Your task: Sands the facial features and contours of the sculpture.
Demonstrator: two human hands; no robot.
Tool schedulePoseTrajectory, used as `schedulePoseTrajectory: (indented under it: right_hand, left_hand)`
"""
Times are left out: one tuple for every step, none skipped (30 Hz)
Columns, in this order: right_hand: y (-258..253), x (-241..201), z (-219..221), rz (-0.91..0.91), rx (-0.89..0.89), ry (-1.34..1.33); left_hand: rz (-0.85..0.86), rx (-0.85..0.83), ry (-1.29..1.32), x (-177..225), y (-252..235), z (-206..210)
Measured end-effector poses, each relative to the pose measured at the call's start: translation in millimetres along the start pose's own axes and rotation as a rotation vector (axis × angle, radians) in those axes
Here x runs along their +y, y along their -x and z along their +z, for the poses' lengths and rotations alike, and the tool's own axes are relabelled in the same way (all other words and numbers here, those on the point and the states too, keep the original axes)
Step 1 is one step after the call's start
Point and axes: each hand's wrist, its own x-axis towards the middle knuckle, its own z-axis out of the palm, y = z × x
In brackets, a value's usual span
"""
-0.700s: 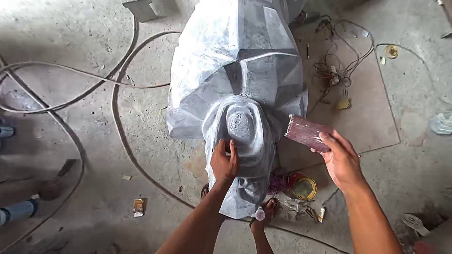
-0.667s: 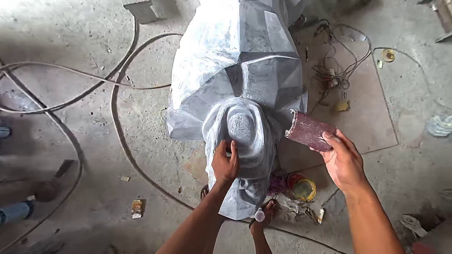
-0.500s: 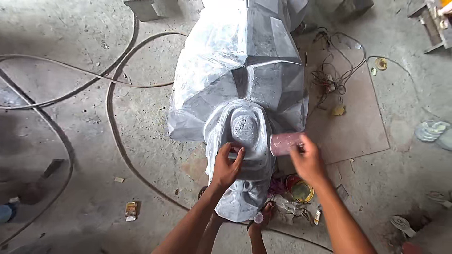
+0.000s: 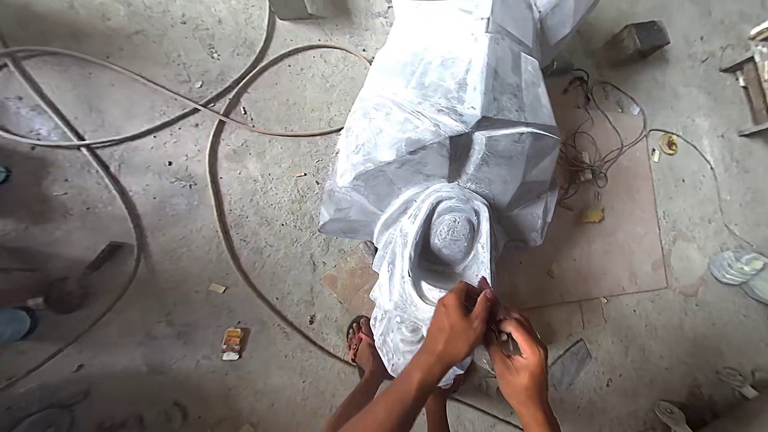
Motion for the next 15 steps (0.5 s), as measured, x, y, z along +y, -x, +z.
schedulePoseTrajectory:
  right_hand:
    - [5,-4,0,-0.003,0.028,-0.030]
    - [10,-7,-1,0.000,0.045,-0.040]
    - [14,-9,-1,0.012,0.054,-0.048]
    - [17,-11,-2,0.036,0.052,-0.058]
    - [20,-12,-3,0.064,0.040,-0.067]
    - [22,-13,-5,0.093,0.023,-0.079]
    - [23,-15,-8,0.138,-0.007,-0.115]
    - [21,-16,-12,0.209,-0.045,-0.179]
    - [20,-16,-15,0.305,-0.075,-0.260]
    - [17,-17,-15,0.418,-0.067,-0.368]
    - [14,-22,-12,0.560,-0.008,-0.499]
    - [8,-30,-9,0.714,0.075,-0.597]
    - [1,-36,-5,0.840,0.130,-0.613]
    - [-5,-40,-2,0.919,0.154,-0.578]
    - [-9,-41,-1,0.950,0.161,-0.521]
  left_hand:
    - [-0.095,-0.040,0.115,3,0,1]
    - [-0.177,-0.086,0.213,3,-1,2]
    - [-0.238,-0.127,0.299,2,-3,2]
    - [-0.279,-0.151,0.360,1,-3,3]
    - [-0.300,-0.164,0.396,0,-3,3]
    - [-0.310,-0.168,0.424,-1,-2,2]
    - [-0.314,-0.161,0.466,-2,-2,2]
    - [-0.311,-0.142,0.519,-4,-1,2]
    - [-0.291,-0.111,0.563,-5,-1,2]
    - [-0.247,-0.076,0.575,-6,0,3]
    - [-0.179,-0.037,0.554,-6,1,3]
    - [-0.098,0.002,0.517,-6,2,5]
    - [-0.020,0.034,0.472,-5,3,6]
    - [0.046,0.057,0.428,-5,5,9]
    - [0.086,0.070,0.389,-6,6,11]
